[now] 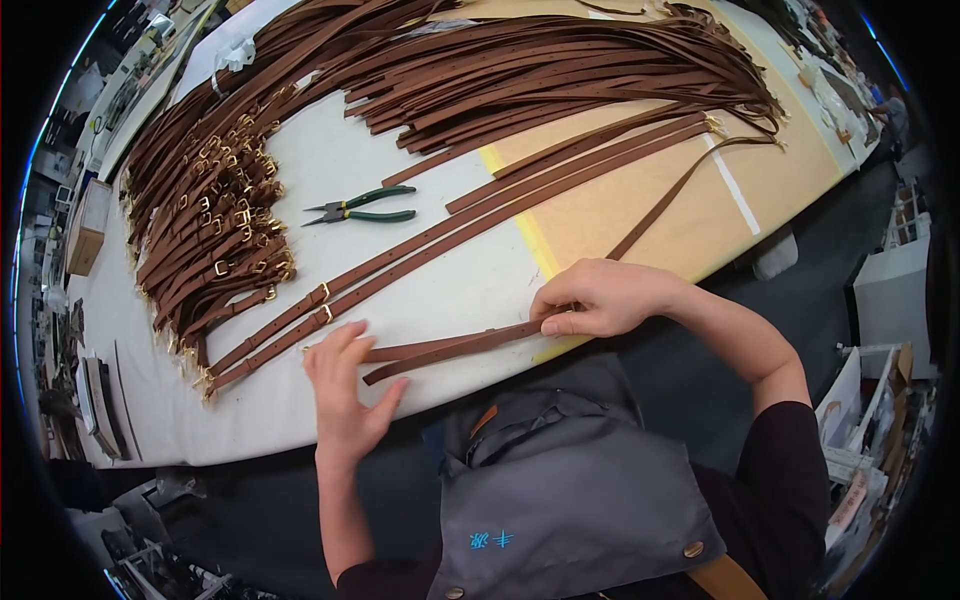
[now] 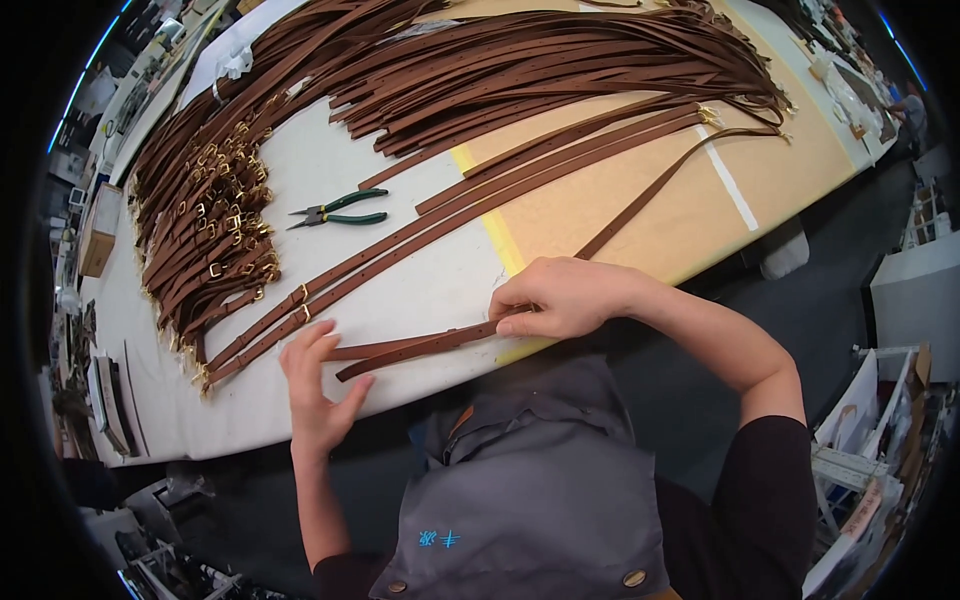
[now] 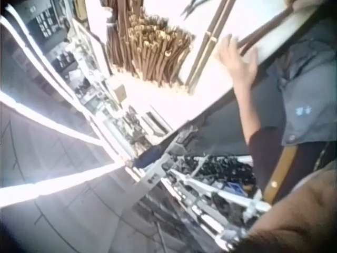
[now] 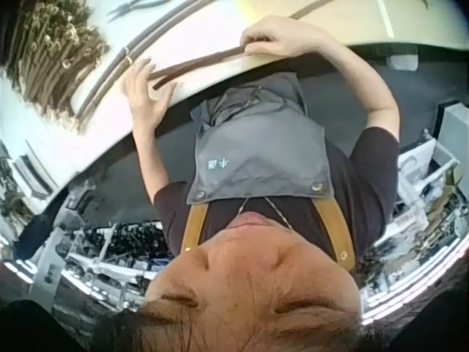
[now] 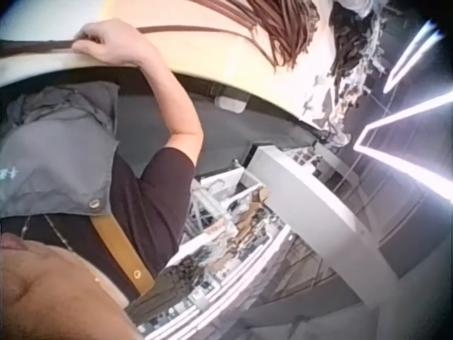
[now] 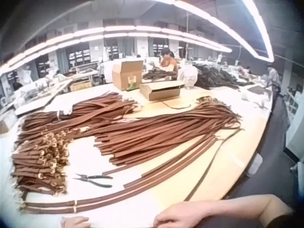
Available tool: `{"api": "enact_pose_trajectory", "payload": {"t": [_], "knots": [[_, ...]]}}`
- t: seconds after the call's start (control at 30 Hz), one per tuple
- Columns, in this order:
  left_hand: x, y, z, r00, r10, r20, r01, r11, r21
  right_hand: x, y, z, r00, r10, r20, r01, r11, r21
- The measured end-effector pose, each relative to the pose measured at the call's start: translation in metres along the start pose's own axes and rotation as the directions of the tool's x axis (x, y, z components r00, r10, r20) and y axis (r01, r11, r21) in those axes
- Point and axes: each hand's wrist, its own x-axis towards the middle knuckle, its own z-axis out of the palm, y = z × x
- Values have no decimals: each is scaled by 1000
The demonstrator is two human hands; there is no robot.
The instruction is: Inspecting and trimming leather bag straps using pliers to check and adjust buckles and length.
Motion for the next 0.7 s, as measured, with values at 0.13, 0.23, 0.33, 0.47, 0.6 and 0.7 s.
{"api": "enact_pose_trajectory", "payload": {"t": [0.13, 0.23, 0.33, 0.47, 0.6, 0.7], "knots": [[32, 47, 32, 906, 313, 286, -291, 949, -120, -3, -13, 1, 1000, -2, -28, 5, 995, 96], [39, 50, 64, 877, 381, 291, -352, 924, -147, -5, -14, 4, 998, -27, -55, 33, 992, 121], [42, 42, 68, 876, 407, 258, -370, 911, -182, -13, -3, 3, 996, 38, -78, -25, 988, 153], [34, 16, 51, 916, 259, 307, -197, 956, -219, -27, 17, -5, 987, 90, -135, -59, 975, 216], [29, 9, 37, 932, 42, 360, 60, 962, -267, -26, 18, -13, 986, 132, -98, -106, 967, 234], [20, 1, 37, 955, 67, 288, -6, 978, -208, -25, 16, -16, 988, 128, -91, -109, 976, 189]]}}
